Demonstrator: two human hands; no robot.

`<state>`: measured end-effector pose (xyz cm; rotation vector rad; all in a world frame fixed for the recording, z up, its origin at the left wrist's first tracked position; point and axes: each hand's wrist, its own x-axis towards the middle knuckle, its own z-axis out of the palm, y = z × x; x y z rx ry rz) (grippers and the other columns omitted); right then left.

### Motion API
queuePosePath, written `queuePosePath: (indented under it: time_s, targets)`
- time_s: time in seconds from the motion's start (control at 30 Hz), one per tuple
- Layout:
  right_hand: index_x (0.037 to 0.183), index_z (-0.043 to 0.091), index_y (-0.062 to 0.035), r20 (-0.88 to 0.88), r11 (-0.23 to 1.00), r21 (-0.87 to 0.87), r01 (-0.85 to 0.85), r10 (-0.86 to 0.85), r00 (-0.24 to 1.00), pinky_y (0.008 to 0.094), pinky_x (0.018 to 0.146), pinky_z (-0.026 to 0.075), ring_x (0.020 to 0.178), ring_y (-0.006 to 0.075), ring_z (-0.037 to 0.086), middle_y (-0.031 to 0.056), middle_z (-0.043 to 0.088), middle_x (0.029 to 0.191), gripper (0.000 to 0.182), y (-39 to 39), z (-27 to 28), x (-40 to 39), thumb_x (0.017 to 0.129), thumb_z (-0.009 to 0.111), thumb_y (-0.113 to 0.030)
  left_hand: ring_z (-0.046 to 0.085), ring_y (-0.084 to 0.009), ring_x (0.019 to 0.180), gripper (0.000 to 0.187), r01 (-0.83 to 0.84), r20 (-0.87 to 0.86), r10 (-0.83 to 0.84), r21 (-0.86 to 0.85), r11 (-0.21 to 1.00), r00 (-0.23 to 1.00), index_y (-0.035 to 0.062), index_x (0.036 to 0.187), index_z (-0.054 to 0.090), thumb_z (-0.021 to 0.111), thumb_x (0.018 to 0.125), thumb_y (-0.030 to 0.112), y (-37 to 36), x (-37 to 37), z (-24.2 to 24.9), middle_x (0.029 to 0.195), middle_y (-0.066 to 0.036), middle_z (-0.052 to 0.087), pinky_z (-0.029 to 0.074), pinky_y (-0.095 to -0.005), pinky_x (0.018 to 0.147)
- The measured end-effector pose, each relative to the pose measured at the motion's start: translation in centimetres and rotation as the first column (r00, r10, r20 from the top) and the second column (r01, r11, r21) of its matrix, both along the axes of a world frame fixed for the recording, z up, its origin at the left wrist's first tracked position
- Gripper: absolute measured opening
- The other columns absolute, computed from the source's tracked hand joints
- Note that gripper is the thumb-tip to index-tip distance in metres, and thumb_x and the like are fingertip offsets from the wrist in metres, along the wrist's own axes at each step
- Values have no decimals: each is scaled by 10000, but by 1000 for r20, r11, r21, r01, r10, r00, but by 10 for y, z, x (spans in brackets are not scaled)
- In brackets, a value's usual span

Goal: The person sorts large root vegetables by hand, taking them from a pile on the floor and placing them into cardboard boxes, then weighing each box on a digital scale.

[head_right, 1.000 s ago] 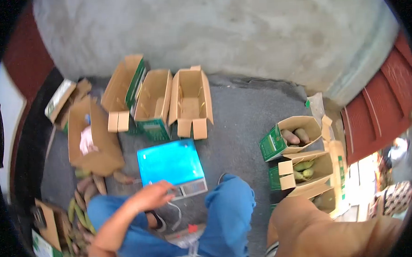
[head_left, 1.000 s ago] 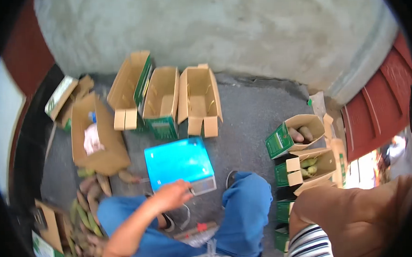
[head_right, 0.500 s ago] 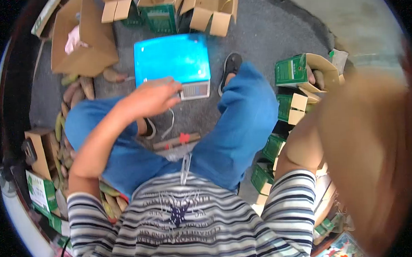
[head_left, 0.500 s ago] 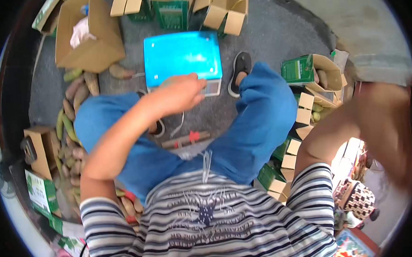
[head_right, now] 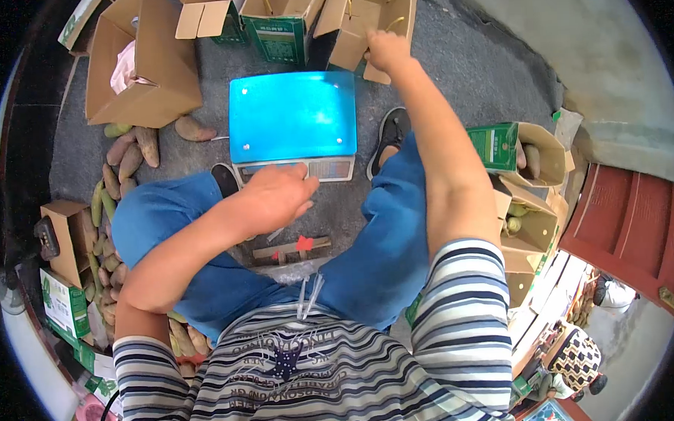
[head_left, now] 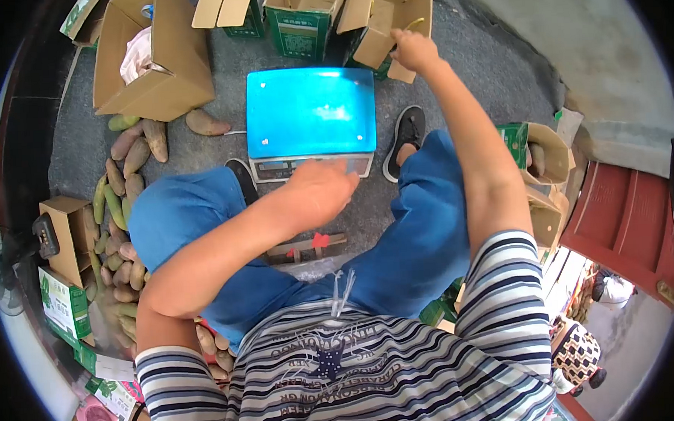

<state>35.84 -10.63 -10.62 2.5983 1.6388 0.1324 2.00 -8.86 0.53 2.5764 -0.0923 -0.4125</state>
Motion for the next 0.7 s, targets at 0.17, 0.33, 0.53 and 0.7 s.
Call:
queuePosePath:
  time_s: [0.17, 0.33, 0.53, 0.7]
  targets:
    - [890, 610, -106, -13, 997, -75, -14, 13, 1000, 426, 736, 493, 893, 279, 641, 97, 666, 892, 135, -30, 3, 32, 813, 572, -211, 603, -323, 868, 228, -24, -12, 25, 26, 999, 1000, 4, 965, 553, 630, 821, 162, 3, 4, -6, 908, -175, 571, 469, -435, 734]
    - [896, 589, -100, 66, 994, -104, -33, 40, 997, 421, 713, 495, 875, 293, 639, 106, 660, 918, 107, -90, 27, 63, 815, 540, -149, 602, -325, 879, 230, 9, -59, -7, 42, 999, 998, 0, 976, 553, 626, 822, 155, 0, 5, -8, 899, -174, 574, 469, -436, 733]
    - [862, 583, -97, 141, 977, -206, -52, 82, 987, 388, 663, 518, 805, 275, 644, 87, 617, 839, 84, -200, 67, 81, 786, 547, -101, 597, -334, 869, 223, 9, -36, -8, 11, 1000, 999, -4, 958, 557, 620, 824, 163, -4, 4, -13, 884, -177, 569, 475, -437, 723]
    - [842, 569, -81, 0, 939, -303, -161, 169, 986, 399, 618, 486, 725, 293, 606, 101, 560, 773, 65, -294, 69, 35, 795, 526, -97, 595, -337, 867, 227, 32, -44, -29, 53, 998, 999, -7, 952, 558, 623, 824, 168, -9, 7, -12, 892, -174, 570, 484, -439, 721]
